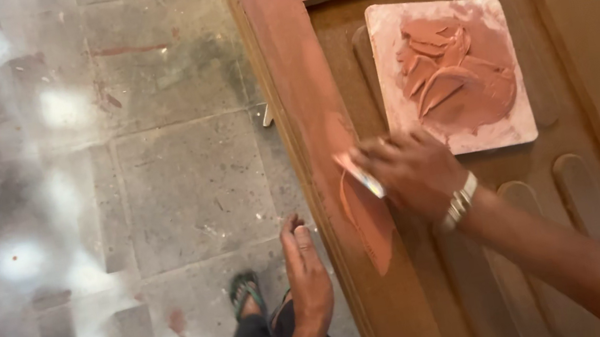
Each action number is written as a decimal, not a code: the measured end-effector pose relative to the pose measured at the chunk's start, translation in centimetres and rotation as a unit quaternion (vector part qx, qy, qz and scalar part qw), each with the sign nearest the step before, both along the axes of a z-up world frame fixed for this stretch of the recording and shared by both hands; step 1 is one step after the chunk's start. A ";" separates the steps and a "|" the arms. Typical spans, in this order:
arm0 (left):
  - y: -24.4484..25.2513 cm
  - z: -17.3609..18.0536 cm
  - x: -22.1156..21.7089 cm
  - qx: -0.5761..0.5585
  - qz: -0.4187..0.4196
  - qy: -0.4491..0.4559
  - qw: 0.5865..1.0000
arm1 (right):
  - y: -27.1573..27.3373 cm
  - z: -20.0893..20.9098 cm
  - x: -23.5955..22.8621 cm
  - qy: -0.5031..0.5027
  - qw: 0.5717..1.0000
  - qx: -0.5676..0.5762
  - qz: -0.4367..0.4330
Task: The person applies a reddish-brown paste to the edges and raised panels of a wooden door using a small scraper. They repeatedly scoop paste from a white tile and spread it along the door's frame and decorative elements.
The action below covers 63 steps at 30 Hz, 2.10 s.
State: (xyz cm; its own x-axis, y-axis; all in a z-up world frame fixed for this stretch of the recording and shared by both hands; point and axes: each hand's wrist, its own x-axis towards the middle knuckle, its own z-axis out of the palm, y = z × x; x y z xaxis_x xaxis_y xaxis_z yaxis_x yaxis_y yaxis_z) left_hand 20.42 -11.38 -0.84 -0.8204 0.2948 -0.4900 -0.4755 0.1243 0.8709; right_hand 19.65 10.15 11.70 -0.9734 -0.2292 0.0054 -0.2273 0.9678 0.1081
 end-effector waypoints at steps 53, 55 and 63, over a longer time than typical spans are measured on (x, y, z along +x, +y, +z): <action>-6.5 4.9 17.3 0.080 -0.016 0.002 0.997 | -13.6 3.4 33.9 -0.219 0.966 -0.114 0.080; -7.3 4.1 18.3 0.067 -0.027 0.000 0.997 | -12.0 2.8 32.0 -0.084 0.987 -0.117 0.076; -9.7 1.9 20.5 0.029 0.012 0.026 0.999 | -12.7 0.6 35.2 -0.049 0.989 -0.132 0.053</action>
State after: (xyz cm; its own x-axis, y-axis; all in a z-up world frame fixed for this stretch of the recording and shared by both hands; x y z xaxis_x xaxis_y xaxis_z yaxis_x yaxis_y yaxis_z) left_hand 40.96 -21.10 1.05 -0.8510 0.3016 -0.4299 -0.4323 0.0625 0.8996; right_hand 54.81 -2.52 12.30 -0.9430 -0.3326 -0.0135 -0.3254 0.9296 -0.1732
